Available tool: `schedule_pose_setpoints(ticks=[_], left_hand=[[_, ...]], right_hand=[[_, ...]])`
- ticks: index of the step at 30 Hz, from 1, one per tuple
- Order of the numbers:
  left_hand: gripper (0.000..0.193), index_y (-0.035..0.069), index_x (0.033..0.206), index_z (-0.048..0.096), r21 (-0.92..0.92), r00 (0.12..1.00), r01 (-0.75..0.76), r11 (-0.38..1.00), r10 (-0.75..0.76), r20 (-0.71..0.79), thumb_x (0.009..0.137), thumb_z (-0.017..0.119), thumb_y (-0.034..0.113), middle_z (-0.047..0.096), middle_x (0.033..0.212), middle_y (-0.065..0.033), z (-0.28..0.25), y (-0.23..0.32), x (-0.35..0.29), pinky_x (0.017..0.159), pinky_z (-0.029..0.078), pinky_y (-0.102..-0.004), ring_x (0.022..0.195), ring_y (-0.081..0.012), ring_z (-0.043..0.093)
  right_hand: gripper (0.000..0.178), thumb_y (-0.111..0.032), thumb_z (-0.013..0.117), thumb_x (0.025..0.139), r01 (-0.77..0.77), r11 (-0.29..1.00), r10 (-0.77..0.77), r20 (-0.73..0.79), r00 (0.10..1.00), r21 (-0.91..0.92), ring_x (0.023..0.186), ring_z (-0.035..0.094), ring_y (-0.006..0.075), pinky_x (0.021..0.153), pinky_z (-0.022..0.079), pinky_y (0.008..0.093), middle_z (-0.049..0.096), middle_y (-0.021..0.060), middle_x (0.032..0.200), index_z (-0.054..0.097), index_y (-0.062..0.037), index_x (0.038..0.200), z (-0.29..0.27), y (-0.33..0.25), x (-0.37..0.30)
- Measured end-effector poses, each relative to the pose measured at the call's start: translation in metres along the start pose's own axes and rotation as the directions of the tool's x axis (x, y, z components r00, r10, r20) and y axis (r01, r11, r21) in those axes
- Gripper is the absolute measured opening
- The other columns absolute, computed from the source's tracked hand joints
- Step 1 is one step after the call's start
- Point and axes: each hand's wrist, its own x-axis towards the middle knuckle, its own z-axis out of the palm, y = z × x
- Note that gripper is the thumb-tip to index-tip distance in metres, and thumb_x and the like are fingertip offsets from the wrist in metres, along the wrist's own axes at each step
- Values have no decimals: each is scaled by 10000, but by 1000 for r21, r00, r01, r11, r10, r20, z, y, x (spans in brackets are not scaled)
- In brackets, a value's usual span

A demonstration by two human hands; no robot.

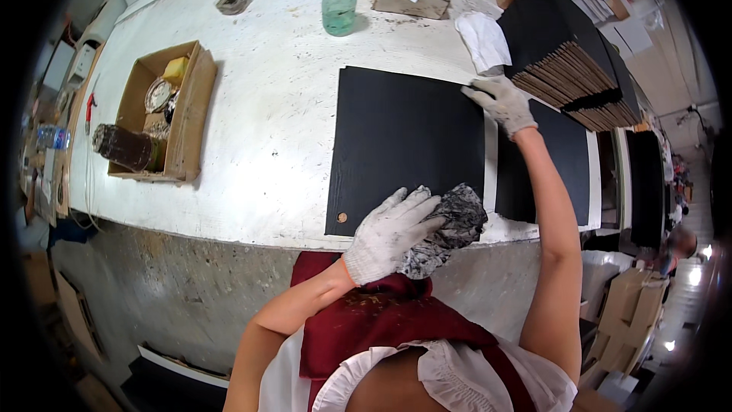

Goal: The person wipes the surface of black rectangular wood panels with a cloth. They handle the panels one at a time, wiping the top surface and edges, then placing them into a stack. The person repeats this process for multiple panels throughout the clip.

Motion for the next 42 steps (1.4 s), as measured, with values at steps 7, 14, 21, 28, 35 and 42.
schedule_pose_setpoints(ticks=[7, 14, 21, 28, 35, 42], left_hand=[[374, 123, 1142, 711, 11, 994, -38, 999, 39, -100, 794, 579, 92, 660, 1204, -80, 5, 0, 1, 1105, 394, -506, 1237, -284, 580], [378, 127, 1119, 705, 46, 995, -60, 997, 63, -76, 772, 577, 50, 655, 1154, -72, 6, 2, 5, 1077, 408, -539, 1200, -286, 596], [285, 127, 1065, 740, 89, 997, -25, 996, 31, -69, 810, 619, 162, 692, 1133, -65, 7, 8, 8, 1075, 420, -523, 1177, -283, 620], [385, 79, 1206, 672, -352, 984, 106, 930, -149, -97, 843, 603, 191, 656, 1204, -114, -14, -5, -3, 1053, 447, -426, 1201, -300, 596], [684, 119, 1350, 559, -271, 967, 132, 953, -185, -178, 707, 791, 93, 601, 1317, -77, -68, -138, 59, 1100, 385, -435, 1281, -237, 519], [718, 133, 1355, 563, 279, 990, -59, 959, 92, -107, 665, 756, 78, 558, 1397, -110, -60, -138, 61, 1145, 347, -461, 1361, -335, 457]], right_hand=[[324, -335, 615, 944, -400, 836, 445, -38, 895, 375, 1034, 669, 273, 899, 505, 348, 708, 137, 1110, 723, -98, 1136, 0, 3, -25], [280, -318, 657, 900, -83, 994, 49, -384, 922, -72, 972, 625, 285, 849, 533, 387, 685, 61, 1092, 738, -169, 1122, 22, -46, -71], [325, -258, 707, 892, -547, 653, 571, 134, 810, 523, 1028, 612, 327, 878, 511, 403, 648, 161, 1085, 702, -57, 1149, -50, -158, -203], [333, -106, 661, 868, -655, 534, 694, 165, 701, 534, 1101, 602, 328, 960, 495, 381, 594, 191, 1203, 691, -59, 1197, -70, -190, -285], [383, -107, 733, 811, -378, 829, 444, -74, 893, 412, 1077, 585, 324, 925, 502, 401, 582, 172, 1198, 682, -35, 1184, -65, -220, -230], [326, -229, 675, 821, 220, 885, -120, -255, 959, 410, 1081, 568, 260, 867, 477, 392, 564, 123, 1179, 654, -93, 1116, -25, -300, -117]])
